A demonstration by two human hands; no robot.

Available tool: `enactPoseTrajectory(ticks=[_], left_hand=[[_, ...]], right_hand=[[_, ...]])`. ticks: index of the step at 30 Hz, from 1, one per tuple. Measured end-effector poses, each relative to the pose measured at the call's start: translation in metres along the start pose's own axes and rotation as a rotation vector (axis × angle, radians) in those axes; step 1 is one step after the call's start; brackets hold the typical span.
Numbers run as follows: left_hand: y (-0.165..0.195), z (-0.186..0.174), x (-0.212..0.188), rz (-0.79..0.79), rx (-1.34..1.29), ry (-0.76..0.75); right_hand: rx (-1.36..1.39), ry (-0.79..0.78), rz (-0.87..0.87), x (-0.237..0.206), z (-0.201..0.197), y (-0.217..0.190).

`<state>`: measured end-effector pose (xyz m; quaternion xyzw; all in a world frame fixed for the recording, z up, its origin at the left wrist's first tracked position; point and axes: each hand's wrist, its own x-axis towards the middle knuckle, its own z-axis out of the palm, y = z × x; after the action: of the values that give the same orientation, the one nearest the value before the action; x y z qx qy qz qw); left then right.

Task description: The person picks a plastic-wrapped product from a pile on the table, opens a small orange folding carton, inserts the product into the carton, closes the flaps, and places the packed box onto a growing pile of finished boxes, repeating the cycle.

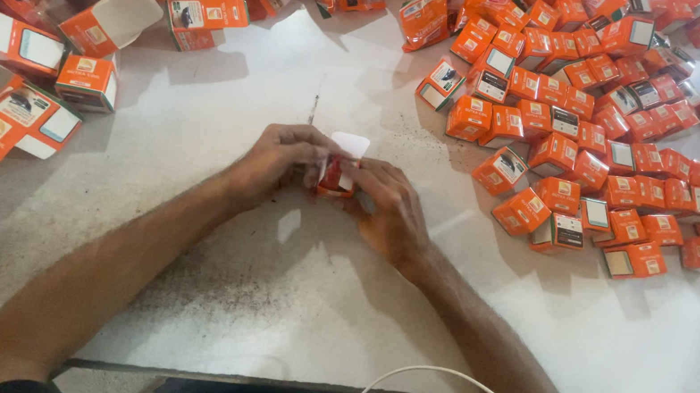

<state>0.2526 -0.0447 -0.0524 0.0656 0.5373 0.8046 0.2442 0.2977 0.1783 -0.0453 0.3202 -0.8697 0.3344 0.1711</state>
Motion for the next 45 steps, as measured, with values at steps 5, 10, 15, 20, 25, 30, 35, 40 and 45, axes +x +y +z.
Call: enactPoseTrajectory(ticks=[5,10,15,20,25,30,35,40,45], left_hand=[[-0.01,0.012,0.006,0.139,0.522,0.173],[-0.007,0.019,-0.016,0.765,0.886,-0.011],[0.004,0.02,-0.03,0.983,1.127,-0.111],[0.001,0.028,-0.03,0.83,1.038,-0.049],[0.001,0.024,-0.029,0.968,1.185,-0.038],[-0.007,0.02,-0.028,1.202,1.506,-0.093],[-0.019,0.019,-0.024,1.082,1.288,0.007],[-0.022,0.013,-0.026,1.173,1.55,-0.138],[-0.011,-0.016,-0.021,1.025,1.521,-0.108]], right_hand=[[0.006,-0.004,-0.034,-0.001,-0.001,0.002],[0.087,-0.009,0.088,-0.007,0.003,0.007],[0.169,-0.02,0.181,-0.011,0.003,0.013],[0.186,-0.038,0.142,-0.012,0.001,0.014],[0.142,-0.026,0.125,-0.013,0.003,0.016],[0.123,0.043,-0.05,-0.017,0.006,0.016],[0.14,-0.047,0.066,-0.018,0.008,0.019],[0.122,-0.057,0.019,-0.019,0.007,0.019],[-0.078,-0.019,0.14,0.0,-0.006,0.017]])
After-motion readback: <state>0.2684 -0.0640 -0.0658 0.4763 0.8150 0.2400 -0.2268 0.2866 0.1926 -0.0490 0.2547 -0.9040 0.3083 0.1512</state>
